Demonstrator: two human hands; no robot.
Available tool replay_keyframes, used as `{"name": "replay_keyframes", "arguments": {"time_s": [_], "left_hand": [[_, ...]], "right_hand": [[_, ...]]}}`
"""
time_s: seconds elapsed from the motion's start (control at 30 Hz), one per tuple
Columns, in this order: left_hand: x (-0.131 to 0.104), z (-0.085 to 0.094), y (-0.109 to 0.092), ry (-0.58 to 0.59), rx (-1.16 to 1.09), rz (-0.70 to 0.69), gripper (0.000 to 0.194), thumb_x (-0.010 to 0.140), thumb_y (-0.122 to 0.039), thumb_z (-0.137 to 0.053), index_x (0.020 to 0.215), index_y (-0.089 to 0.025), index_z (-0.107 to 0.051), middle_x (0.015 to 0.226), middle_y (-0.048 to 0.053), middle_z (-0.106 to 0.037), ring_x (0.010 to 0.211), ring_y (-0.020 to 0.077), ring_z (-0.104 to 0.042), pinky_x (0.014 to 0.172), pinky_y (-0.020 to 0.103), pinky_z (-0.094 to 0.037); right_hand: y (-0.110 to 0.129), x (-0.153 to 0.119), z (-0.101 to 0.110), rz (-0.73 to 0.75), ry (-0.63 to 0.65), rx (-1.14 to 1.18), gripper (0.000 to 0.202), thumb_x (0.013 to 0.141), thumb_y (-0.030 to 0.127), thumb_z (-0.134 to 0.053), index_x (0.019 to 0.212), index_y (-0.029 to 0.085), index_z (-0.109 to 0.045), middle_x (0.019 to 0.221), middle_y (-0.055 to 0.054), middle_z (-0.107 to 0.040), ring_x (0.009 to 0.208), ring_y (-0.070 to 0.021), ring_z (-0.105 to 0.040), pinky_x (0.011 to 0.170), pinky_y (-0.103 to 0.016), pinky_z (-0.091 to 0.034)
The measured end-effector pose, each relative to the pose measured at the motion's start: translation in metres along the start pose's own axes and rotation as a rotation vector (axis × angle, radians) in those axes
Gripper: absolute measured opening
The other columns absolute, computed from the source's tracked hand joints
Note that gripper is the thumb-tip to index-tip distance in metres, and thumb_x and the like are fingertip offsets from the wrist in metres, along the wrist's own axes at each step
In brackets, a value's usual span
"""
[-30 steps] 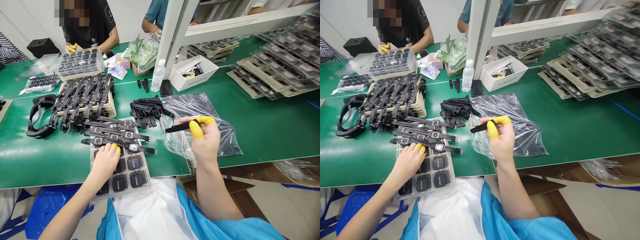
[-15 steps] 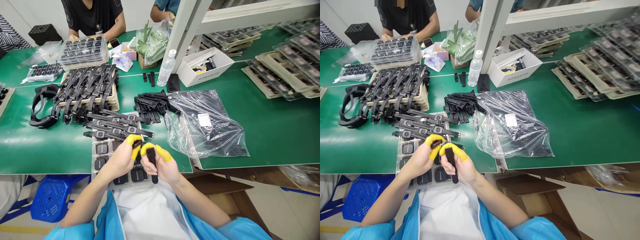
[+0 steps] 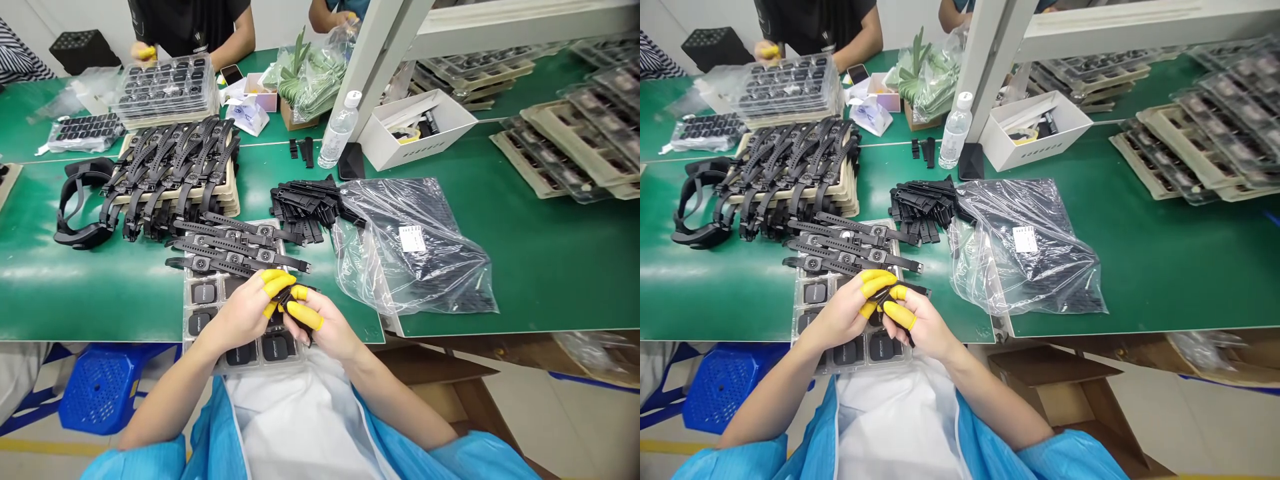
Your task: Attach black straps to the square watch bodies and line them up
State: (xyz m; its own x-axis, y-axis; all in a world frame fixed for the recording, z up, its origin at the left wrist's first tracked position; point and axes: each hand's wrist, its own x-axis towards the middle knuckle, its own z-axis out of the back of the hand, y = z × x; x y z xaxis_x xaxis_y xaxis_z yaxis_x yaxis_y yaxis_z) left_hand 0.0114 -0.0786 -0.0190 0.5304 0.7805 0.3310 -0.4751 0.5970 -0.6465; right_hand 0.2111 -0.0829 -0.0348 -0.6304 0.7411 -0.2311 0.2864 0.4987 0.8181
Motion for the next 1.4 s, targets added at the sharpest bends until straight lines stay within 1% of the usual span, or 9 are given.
{"name": "replay_keyframes", "arguments": {"time_s": [0.2,0.37,0.53,0.8,0.97,1.1,1.2,1.3,1.4], "left_hand": [[-0.002,-0.003,-0.001,-0.014,0.001,0.044,0.049,0.102,-0.010,-0.042,0.150,-0.020,-0.046,0.134,0.015,-0.062,0.129,0.0265,-0.061,0.107,0.044,-0.058],[-0.001,0.001,-0.005,0.041,-0.062,0.016,0.051,0.105,-0.017,-0.041,0.156,-0.019,-0.039,0.136,0.017,-0.058,0.130,0.0289,-0.057,0.109,0.049,-0.054],[0.002,0.004,-0.008,0.022,0.048,-0.007,0.045,0.104,-0.019,-0.043,0.148,-0.014,-0.047,0.126,0.018,-0.061,0.117,0.0283,-0.058,0.100,0.046,-0.057],[0.001,0.003,-0.010,0.106,0.244,0.004,0.036,0.100,-0.020,-0.046,0.132,-0.009,-0.059,0.114,0.018,-0.064,0.104,0.0286,-0.060,0.087,0.044,-0.062],[0.001,0.004,-0.009,0.080,0.141,0.008,0.035,0.102,-0.018,-0.044,0.135,-0.011,-0.055,0.116,0.017,-0.067,0.107,0.0271,-0.063,0.093,0.044,-0.061],[-0.002,0.004,-0.004,-0.006,-0.030,0.085,0.045,0.101,-0.021,-0.054,0.145,-0.018,-0.047,0.126,0.015,-0.067,0.114,0.0257,-0.066,0.096,0.042,-0.060],[-0.003,0.003,-0.001,-0.159,-0.123,0.137,0.032,0.098,-0.021,-0.064,0.129,-0.022,-0.059,0.112,0.009,-0.071,0.102,0.0214,-0.069,0.088,0.036,-0.061],[-0.003,0.000,-0.003,-0.303,-0.261,0.120,0.013,0.097,-0.023,-0.070,0.109,-0.021,-0.067,0.110,0.009,-0.072,0.104,0.0212,-0.070,0.089,0.036,-0.060],[-0.002,-0.006,-0.010,-0.432,-0.564,0.215,0.013,0.101,-0.027,-0.065,0.112,-0.021,-0.061,0.121,0.010,-0.073,0.104,0.0204,-0.073,0.085,0.035,-0.063]], "right_hand": [[-0.005,0.003,0.000,0.006,-0.045,0.126,0.032,0.094,0.049,-0.070,0.093,0.020,-0.056,0.053,0.007,-0.057,0.039,-0.0070,-0.039,0.040,-0.020,-0.028],[-0.004,0.003,-0.002,-0.004,-0.090,0.223,0.033,0.090,0.049,-0.074,0.092,0.020,-0.057,0.048,0.009,-0.052,0.037,-0.0066,-0.033,0.039,-0.020,-0.027],[0.000,0.003,-0.002,-0.048,-0.102,0.177,0.036,0.089,0.051,-0.074,0.086,0.020,-0.055,0.045,0.010,-0.048,0.037,-0.0060,-0.029,0.039,-0.019,-0.024],[0.000,0.001,0.003,-0.118,-0.096,0.068,0.038,0.090,0.054,-0.073,0.087,0.020,-0.057,0.045,0.011,-0.047,0.036,-0.0053,-0.026,0.038,-0.019,-0.021],[-0.003,0.001,0.004,-0.099,-0.078,0.055,0.038,0.093,0.054,-0.071,0.088,0.020,-0.055,0.045,0.010,-0.048,0.037,-0.0059,-0.028,0.039,-0.020,-0.022],[-0.004,0.001,0.004,-0.028,-0.100,0.048,0.039,0.093,0.057,-0.070,0.095,0.020,-0.056,0.051,0.008,-0.054,0.040,-0.0081,-0.037,0.041,-0.021,-0.028],[-0.004,0.001,0.004,0.036,-0.101,0.011,0.043,0.093,0.060,-0.070,0.102,0.020,-0.058,0.058,0.007,-0.055,0.045,-0.0090,-0.044,0.046,-0.023,-0.035],[-0.002,0.001,0.004,-0.019,-0.019,0.044,0.044,0.095,0.063,-0.067,0.096,0.020,-0.057,0.058,0.009,-0.047,0.042,-0.0069,-0.037,0.044,-0.022,-0.030],[0.004,0.002,0.004,-0.128,0.083,0.077,0.043,0.096,0.061,-0.065,0.093,0.020,-0.055,0.057,0.010,-0.042,0.041,-0.0052,-0.025,0.041,-0.021,-0.022]]}}
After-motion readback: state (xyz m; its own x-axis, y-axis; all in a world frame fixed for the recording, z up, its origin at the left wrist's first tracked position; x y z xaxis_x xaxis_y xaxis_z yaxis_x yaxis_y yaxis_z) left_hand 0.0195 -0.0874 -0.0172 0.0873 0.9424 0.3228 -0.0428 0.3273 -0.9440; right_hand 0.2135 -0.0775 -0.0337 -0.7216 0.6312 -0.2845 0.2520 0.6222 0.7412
